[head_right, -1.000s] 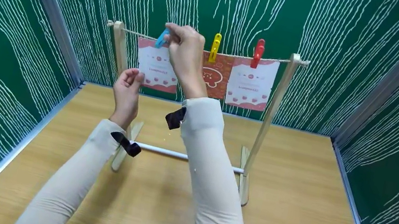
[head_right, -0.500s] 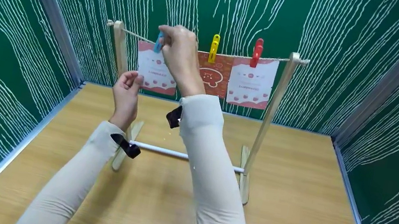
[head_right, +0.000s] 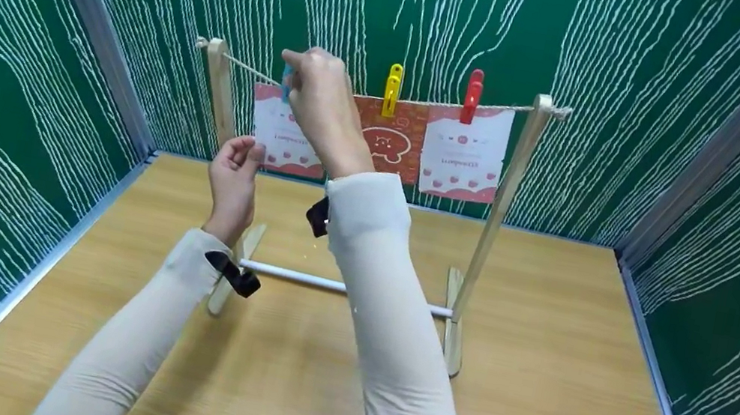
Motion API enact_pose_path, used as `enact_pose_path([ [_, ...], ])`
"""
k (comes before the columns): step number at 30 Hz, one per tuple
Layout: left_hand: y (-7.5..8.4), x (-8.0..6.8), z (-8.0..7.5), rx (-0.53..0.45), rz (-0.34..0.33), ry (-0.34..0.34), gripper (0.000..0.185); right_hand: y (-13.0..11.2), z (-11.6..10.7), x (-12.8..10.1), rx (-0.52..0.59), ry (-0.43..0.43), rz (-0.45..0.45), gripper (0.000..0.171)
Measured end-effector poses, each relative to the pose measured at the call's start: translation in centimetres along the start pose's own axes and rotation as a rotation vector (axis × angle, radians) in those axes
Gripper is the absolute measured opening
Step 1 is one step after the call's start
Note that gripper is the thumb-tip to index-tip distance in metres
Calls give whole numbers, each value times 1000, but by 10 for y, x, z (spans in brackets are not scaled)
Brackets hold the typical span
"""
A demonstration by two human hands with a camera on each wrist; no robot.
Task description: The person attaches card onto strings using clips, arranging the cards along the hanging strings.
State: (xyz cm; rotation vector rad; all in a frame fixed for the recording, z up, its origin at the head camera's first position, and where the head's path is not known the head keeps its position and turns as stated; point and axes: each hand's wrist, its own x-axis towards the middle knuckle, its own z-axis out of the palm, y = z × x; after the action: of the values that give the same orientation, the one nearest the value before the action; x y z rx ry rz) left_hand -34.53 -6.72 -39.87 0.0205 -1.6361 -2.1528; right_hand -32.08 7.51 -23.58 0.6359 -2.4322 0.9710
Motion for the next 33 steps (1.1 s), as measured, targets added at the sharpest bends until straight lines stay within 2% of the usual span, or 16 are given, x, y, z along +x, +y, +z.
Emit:
enact_pose_path([
  [6, -2, -1, -2, 20, -23, -1, 27, -1, 4, -2, 4, -18, 4, 36],
  [14, -3, -2, -2, 73, -31, -1, 26, 3, 12, -2, 23, 2, -19, 36],
  [21, -6, 0, -3, 44, 30, -22, 23, 4, 16, -3, 23, -1, -24, 39],
  [28, -2, -1, -5, 124, 50, -65, 31, 8, 19, -4, 8, 51, -75, 40],
  [33, 0, 0, -7, 151, 32, -80, 32, 13, 21, -5, 34, 120, -104, 41],
])
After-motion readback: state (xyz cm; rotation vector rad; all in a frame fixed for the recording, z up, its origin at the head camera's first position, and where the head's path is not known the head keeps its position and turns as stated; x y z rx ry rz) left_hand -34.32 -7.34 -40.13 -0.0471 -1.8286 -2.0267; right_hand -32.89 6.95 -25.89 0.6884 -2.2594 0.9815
